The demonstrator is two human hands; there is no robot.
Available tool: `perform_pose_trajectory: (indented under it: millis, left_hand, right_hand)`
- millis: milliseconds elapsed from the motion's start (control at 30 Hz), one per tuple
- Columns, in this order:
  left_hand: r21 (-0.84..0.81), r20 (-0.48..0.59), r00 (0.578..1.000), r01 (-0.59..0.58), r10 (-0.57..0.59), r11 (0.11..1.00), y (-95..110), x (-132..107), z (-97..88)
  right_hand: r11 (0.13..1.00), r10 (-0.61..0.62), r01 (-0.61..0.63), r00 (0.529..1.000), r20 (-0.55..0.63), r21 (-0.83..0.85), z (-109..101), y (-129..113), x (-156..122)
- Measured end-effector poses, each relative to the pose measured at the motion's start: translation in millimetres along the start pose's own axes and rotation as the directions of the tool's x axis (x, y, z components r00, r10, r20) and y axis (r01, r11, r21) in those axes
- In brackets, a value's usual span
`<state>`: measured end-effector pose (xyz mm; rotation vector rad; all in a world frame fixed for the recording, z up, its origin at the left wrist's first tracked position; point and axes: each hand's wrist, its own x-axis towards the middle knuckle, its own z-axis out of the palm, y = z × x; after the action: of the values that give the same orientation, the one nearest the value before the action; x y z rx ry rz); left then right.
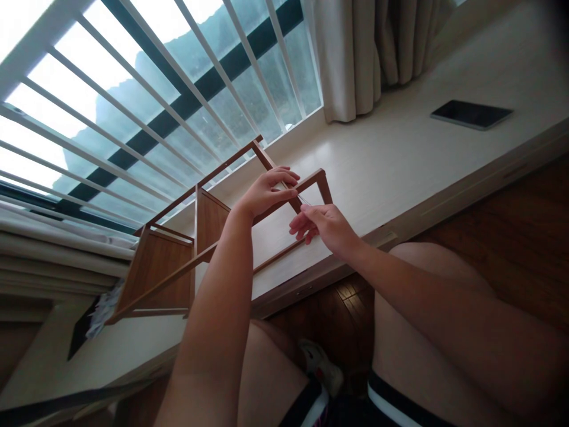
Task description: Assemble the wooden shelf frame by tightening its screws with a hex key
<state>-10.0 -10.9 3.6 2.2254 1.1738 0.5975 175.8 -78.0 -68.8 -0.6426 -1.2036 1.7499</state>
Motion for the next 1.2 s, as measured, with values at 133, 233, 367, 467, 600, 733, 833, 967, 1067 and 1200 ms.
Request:
perform_pose_trajectory:
  millis: [133,233,367,467,600,733,833,967,1067,1200]
  left_hand:
    - [0.002,-0.008,1.000,-0.017,0.017,1.000,1,0,0.4]
    - [0.016,-0.011,1.000,-0.020,0.020,1.000,0,1,0.6]
    - [0.017,-0.005,1.000,-0.015,0.015,1.000,0,1,0.3]
    - [0.035,-0.013,0.999,-0.038,0.039,0.999,-1,1,-0.1]
    - [0.048,-0.017,0.997,-0.075,0.076,0.996,-4,2,0.2]
    - [0.045,-0.019,0.997,-0.070,0.071,0.997,-5,2,0.4]
    - [0.045,-0.015,0.999,-0.039,0.040,0.998,-4,2,0.2]
    - [0.046,-0.019,0.998,-0.062,0.063,0.997,-3,2,0.1]
    - [0.050,-0.021,0.998,-0.064,0.066,0.997,-2,2,0.1]
    - [0.050,-0.017,0.999,-0.051,0.052,0.997,-2,2,0.2]
  right_hand:
    - [0.990,-0.067,0.067,0.998,0.000,-0.125,-1,2,-2]
    - [0.971,-0.096,0.086,0.995,-0.033,-0.224,-3,4,-2]
    - [0.893,-0.186,0.156,0.982,-0.031,-0.422,-7,0,-3]
    - [0.748,-0.256,0.225,0.966,0.042,-0.625,-11,-4,-3]
    - [0.541,-0.353,0.386,0.911,0.214,-0.747,-16,-5,0]
    - [0.591,-0.388,0.400,0.902,0.187,-0.700,-17,-4,3]
    - [0.681,-0.371,0.355,0.921,0.116,-0.640,-17,-5,3]
    - [0.751,-0.379,0.359,0.922,0.083,-0.555,-18,-7,2]
    - [0.797,-0.365,0.335,0.930,0.041,-0.503,-18,-6,1]
    - [0.805,-0.367,0.308,0.930,-0.018,-0.506,-19,-3,1]
